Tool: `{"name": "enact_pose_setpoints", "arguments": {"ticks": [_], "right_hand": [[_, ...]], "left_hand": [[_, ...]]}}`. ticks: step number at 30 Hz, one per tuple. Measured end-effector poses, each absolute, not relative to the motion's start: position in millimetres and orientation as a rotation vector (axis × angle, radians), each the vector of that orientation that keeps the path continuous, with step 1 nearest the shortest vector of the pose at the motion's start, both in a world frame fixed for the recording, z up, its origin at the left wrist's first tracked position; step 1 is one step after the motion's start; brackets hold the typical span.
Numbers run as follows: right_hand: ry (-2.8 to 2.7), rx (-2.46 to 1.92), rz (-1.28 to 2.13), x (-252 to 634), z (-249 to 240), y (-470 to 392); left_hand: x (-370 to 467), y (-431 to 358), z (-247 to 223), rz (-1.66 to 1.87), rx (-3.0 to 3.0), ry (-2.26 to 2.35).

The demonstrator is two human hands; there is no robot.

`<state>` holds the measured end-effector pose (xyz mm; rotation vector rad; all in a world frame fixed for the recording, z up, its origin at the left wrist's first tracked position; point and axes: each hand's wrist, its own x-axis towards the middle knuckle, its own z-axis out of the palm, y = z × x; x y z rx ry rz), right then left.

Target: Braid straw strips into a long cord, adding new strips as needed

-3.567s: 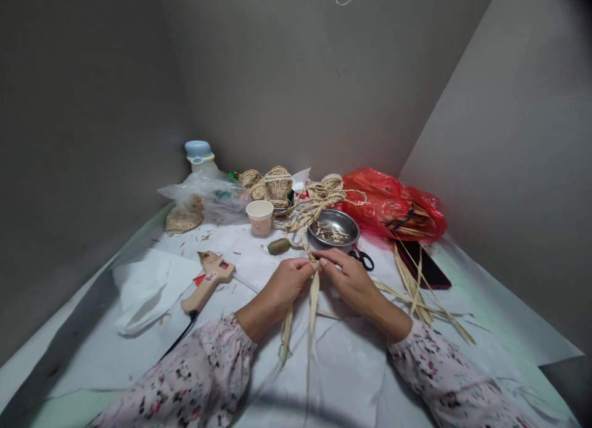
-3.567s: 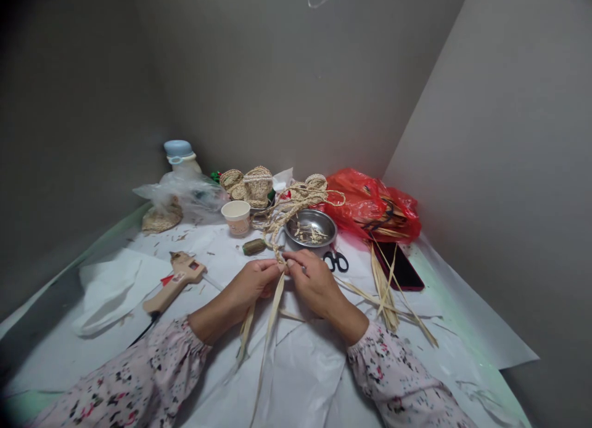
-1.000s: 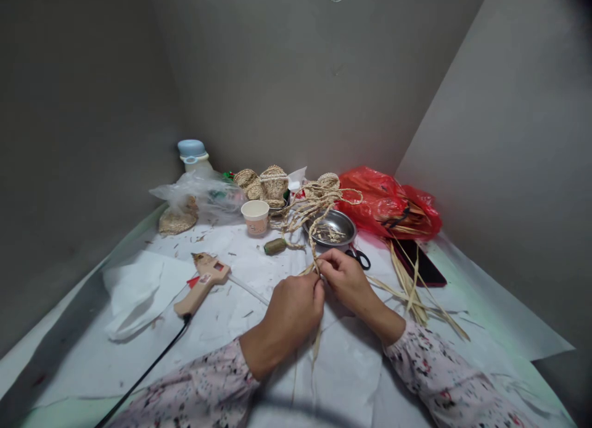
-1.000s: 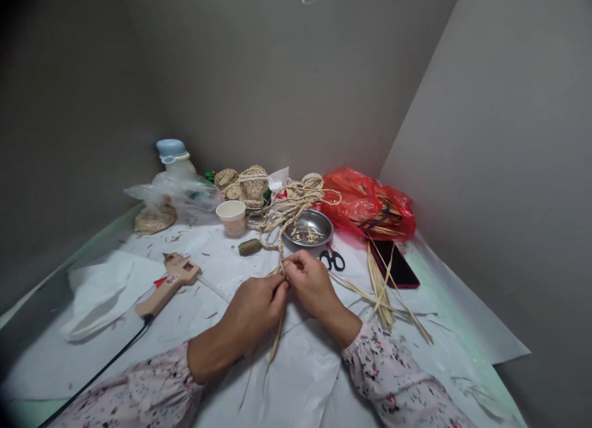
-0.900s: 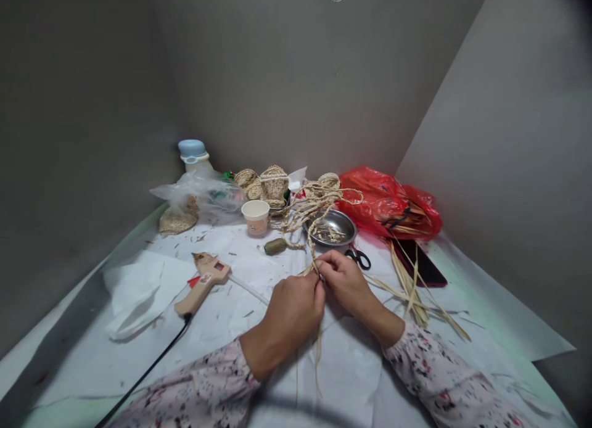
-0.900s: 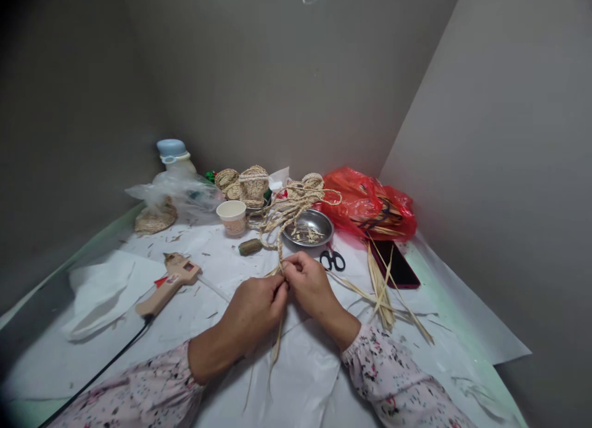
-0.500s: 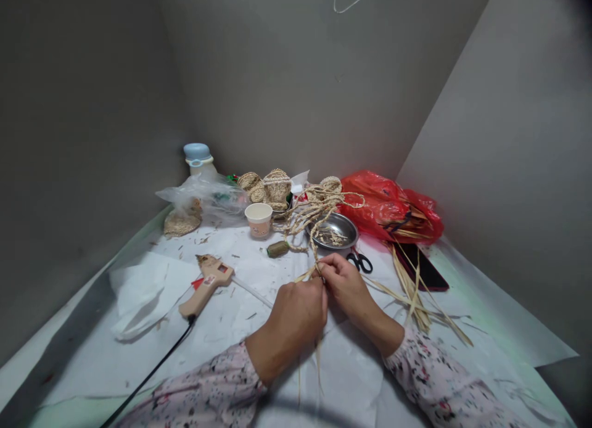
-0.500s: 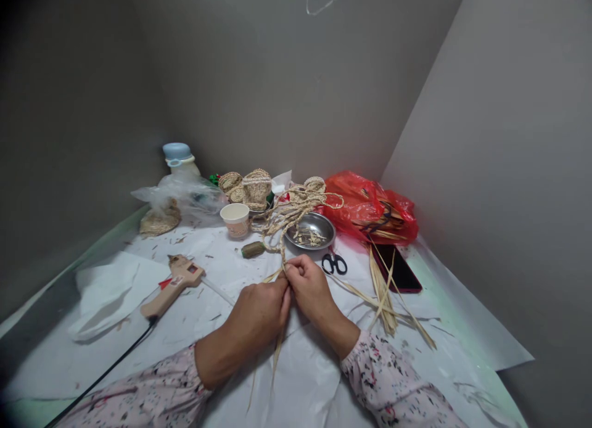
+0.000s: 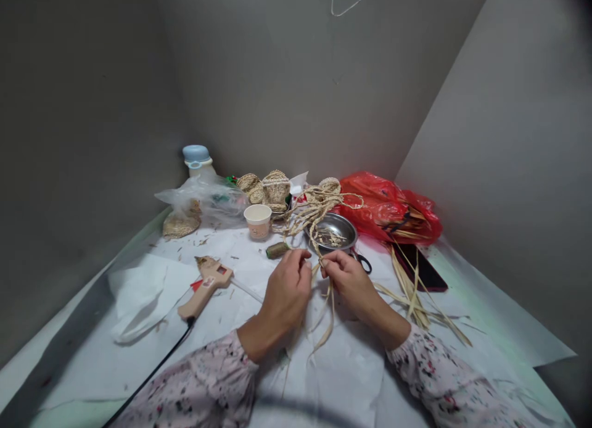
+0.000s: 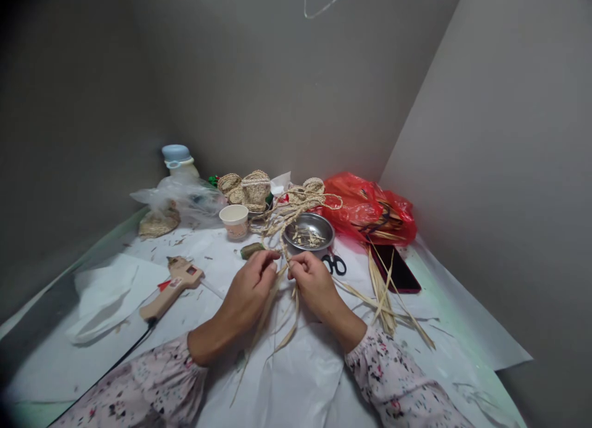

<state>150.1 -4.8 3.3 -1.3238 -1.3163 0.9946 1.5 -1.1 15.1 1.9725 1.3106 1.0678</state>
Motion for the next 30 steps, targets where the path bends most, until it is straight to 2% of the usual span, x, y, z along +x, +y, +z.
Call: {"name": "enact_pose_setpoints", "arguments": {"ticks": [5, 13, 23, 30], "right_hand": [[-1.388, -1.252, 1.083, 146.5, 5.2, -8.2], [-1.555, -1.273, 0.992, 154.1, 4.0, -6.1], [-1.673, -1.217, 0.955, 160.1, 3.4, -3.7], [-1.724, -1.343, 0.858, 164.1, 0.5, -0.7]], "left_hand": [[2.9, 7.4, 0.9, 0.839, 1.756, 0.975], [-2.8, 11.8, 2.1, 0.779, 1.936, 1.033], [1.3, 11.9, 8.1, 0.744, 1.436, 0.933], [3.8, 11.1, 5.0, 0.813, 1.512, 1.123]]}}
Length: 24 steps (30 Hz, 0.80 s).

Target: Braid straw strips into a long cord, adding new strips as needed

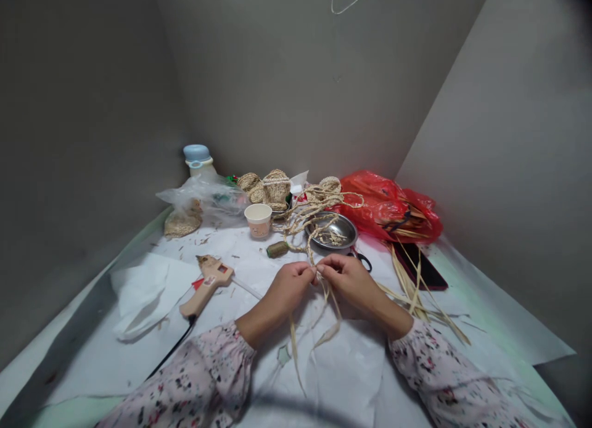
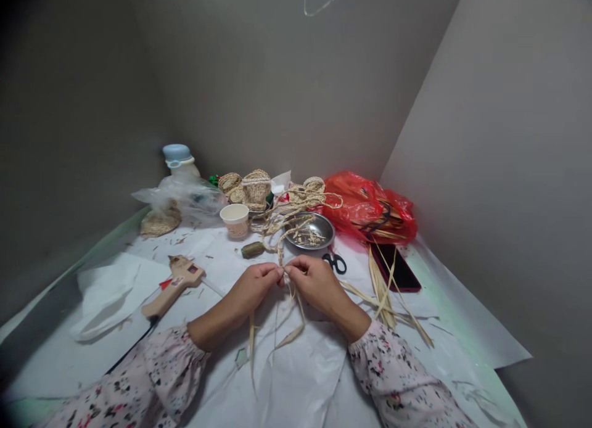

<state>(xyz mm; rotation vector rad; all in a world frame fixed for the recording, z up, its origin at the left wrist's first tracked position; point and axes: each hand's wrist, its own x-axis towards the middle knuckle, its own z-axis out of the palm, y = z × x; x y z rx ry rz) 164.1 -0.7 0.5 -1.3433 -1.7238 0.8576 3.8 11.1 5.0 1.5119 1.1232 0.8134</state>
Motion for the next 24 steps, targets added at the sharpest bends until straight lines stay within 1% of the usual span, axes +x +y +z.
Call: {"name": "enact_pose_setpoints", "arguments": {"ticks": [6, 9, 11, 14, 17, 20, 22, 24], "right_hand": [[-1.681, -1.475, 0.816, 161.8, -0.7, 1.6], [-1.608, -1.576, 0.870, 155.5, 6.1, -1.7], [-1.604, -1.609, 0.846, 150.1, 10.3, -6.1], [-1.663, -1.615, 0.672, 140.3, 12.0, -15.9], [-1.827, -1.589, 0.363, 130.4, 7.4, -27.4], [-2.003, -1.584, 0.064, 123.8, 1.2, -35.8], [-2.075, -1.570, -0.048, 121.4, -1.5, -38.8], [-2.103, -1.527, -0.077, 119.7, -3.2, -40.3]], "left_hand": [[3.9, 17.1, -10.6, 0.830, 1.665, 1.164], [5.0, 16.2, -12.2, 0.866, 1.568, 1.177], [6.1, 14.2, -10.5, 0.880, 1.404, 1.154], [6.2, 11.5, -6.1, 0.878, 1.105, 1.044], [4.1, 10.3, -2.9, 0.864, 0.906, 0.922], [2.2, 10.0, -2.6, 0.873, 0.832, 0.865], [1.9, 10.3, -4.0, 0.900, 0.830, 0.855], [1.9, 11.4, -6.4, 0.919, 0.846, 0.850]]}}
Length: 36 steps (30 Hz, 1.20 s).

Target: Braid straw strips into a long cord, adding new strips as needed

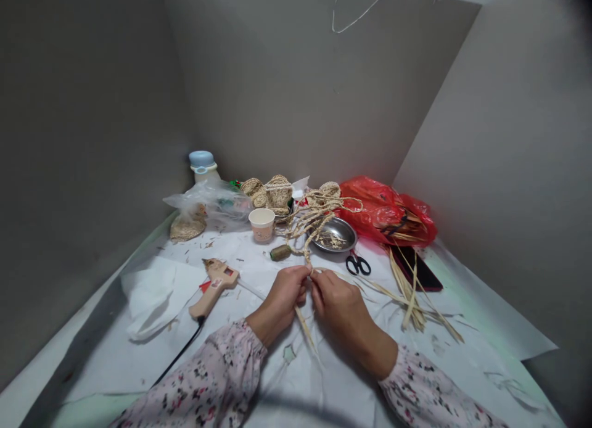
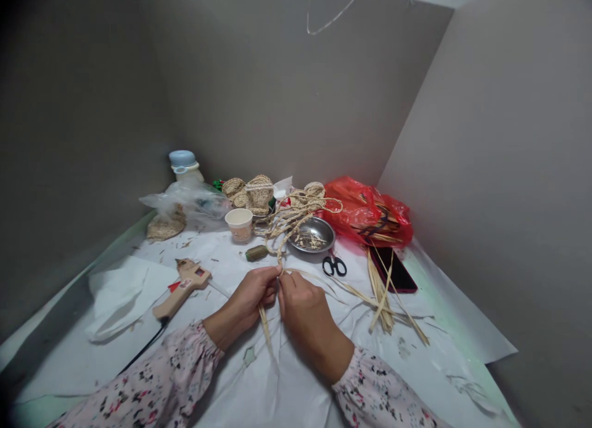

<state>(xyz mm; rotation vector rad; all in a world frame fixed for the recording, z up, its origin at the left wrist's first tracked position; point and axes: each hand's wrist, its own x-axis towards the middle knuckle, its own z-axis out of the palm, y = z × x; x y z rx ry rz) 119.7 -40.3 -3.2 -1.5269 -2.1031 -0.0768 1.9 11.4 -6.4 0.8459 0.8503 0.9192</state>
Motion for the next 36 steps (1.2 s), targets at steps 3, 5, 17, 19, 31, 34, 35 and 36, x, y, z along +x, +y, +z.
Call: {"name": "enact_pose_setpoints", "arguments": {"ticks": [3, 5, 17, 19, 31, 34, 35, 36], "right_hand": [[-2.083, -1.431, 0.006, 118.3, -3.7, -40.4], [-2.022, -1.376, 0.097, 120.7, -1.0, -38.1], [-2.088, -2.278, 0.187, 238.4, 54.2, -20.0], [-2.125, -2.435, 0.265, 246.2, 48.1, -19.5], [-1.767, -1.315, 0.159, 203.5, 67.4, -29.2], [-1.897, -1.001, 0.157, 172.4, 54.9, -40.8], [-1.969, -0.910, 0.156, 164.3, 48.1, -44.0], [-2.052, -0.852, 0.169, 157.7, 40.8, -46.6]], "left_hand": [[1.1, 14.7, -10.9, 0.929, 0.866, 0.860], [-0.2, 17.2, -13.0, 0.924, 0.870, 0.868], [-4.5, 22.9, -12.1, 0.859, 0.820, 0.845], [-4.3, 24.0, -11.4, 0.862, 0.786, 0.846], [-5.1, 24.5, -13.3, 0.848, 0.795, 0.841], [-4.7, 24.7, -14.4, 0.847, 0.795, 0.828], [-4.4, 24.9, -14.6, 0.848, 0.797, 0.817], [-4.0, 25.2, -14.7, 0.850, 0.797, 0.806]]}}
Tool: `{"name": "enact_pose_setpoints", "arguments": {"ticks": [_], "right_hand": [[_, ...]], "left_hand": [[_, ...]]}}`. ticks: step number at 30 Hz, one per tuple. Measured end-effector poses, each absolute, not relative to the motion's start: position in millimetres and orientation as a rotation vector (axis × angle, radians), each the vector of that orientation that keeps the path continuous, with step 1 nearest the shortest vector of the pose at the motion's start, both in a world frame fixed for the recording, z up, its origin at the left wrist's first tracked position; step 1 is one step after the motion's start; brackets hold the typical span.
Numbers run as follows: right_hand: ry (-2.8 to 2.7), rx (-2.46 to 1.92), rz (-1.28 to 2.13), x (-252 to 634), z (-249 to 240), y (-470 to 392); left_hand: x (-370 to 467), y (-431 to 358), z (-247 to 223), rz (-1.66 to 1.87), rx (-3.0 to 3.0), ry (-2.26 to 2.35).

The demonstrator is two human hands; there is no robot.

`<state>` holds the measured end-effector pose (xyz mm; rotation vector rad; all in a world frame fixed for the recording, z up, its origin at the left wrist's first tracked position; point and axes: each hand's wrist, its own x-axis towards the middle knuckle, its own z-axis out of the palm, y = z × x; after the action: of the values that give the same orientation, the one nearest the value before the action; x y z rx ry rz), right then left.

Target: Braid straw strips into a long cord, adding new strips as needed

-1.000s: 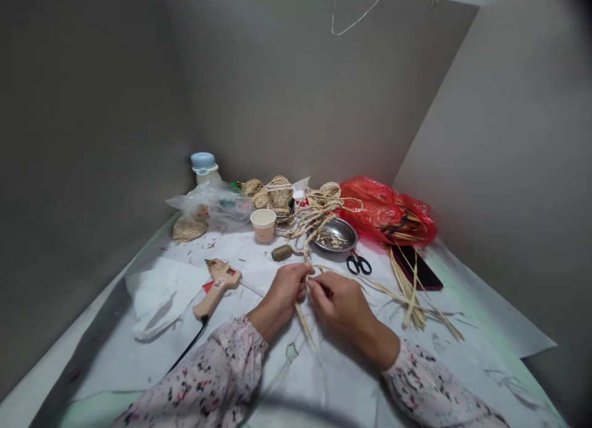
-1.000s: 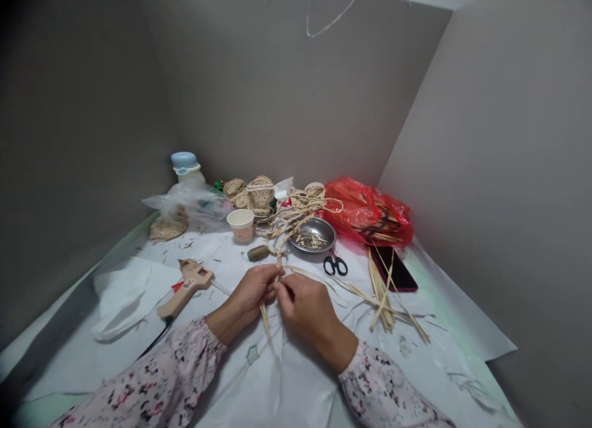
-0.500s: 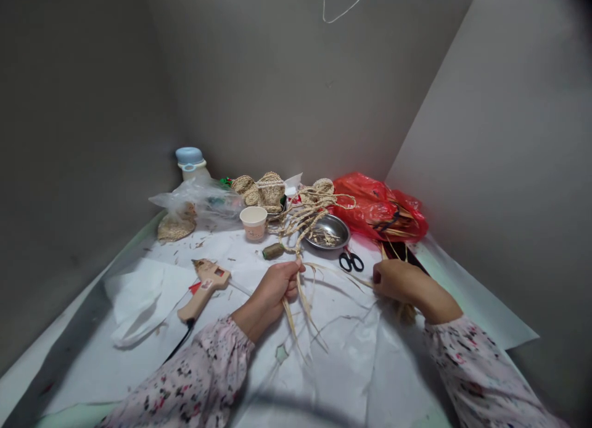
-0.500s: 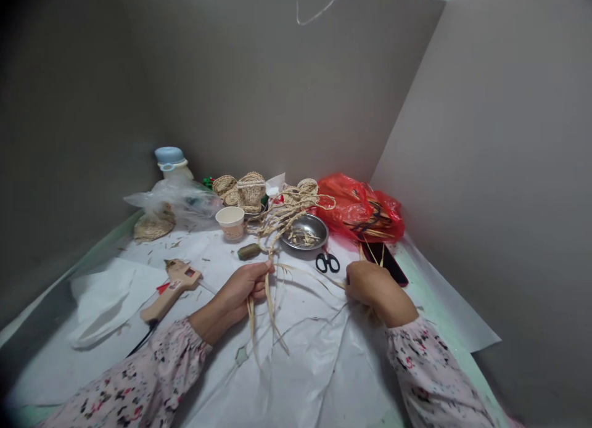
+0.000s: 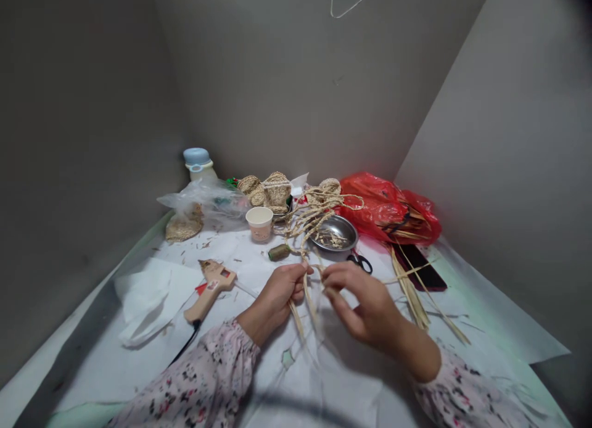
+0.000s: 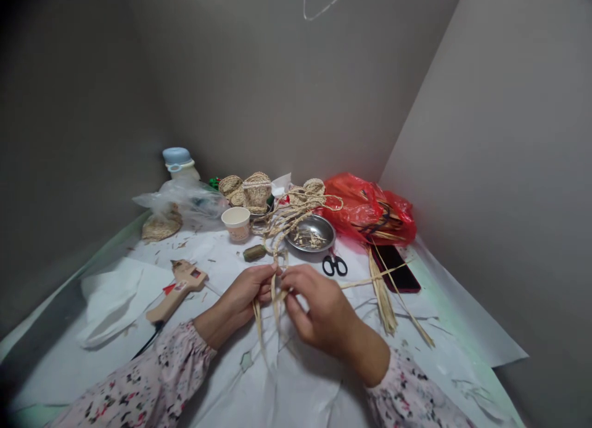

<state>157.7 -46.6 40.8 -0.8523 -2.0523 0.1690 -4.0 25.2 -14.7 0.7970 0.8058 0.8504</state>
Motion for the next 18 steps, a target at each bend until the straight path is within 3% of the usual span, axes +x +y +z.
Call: {"name": "enact_pose_setpoints", "arguments": {"ticks": [7, 18], "right_hand": [[-2.217, -0.714, 0.282, 144.4, 7.6, -52.3], [-2.180, -0.657, 0.493, 150.2, 12.1, -55.9]], "left_hand": [[-2.7, 23.4, -11.0, 0.867, 0.774, 0.787], [-1.7, 21.1, -6.4, 0.868, 0.775, 0.836]]}}
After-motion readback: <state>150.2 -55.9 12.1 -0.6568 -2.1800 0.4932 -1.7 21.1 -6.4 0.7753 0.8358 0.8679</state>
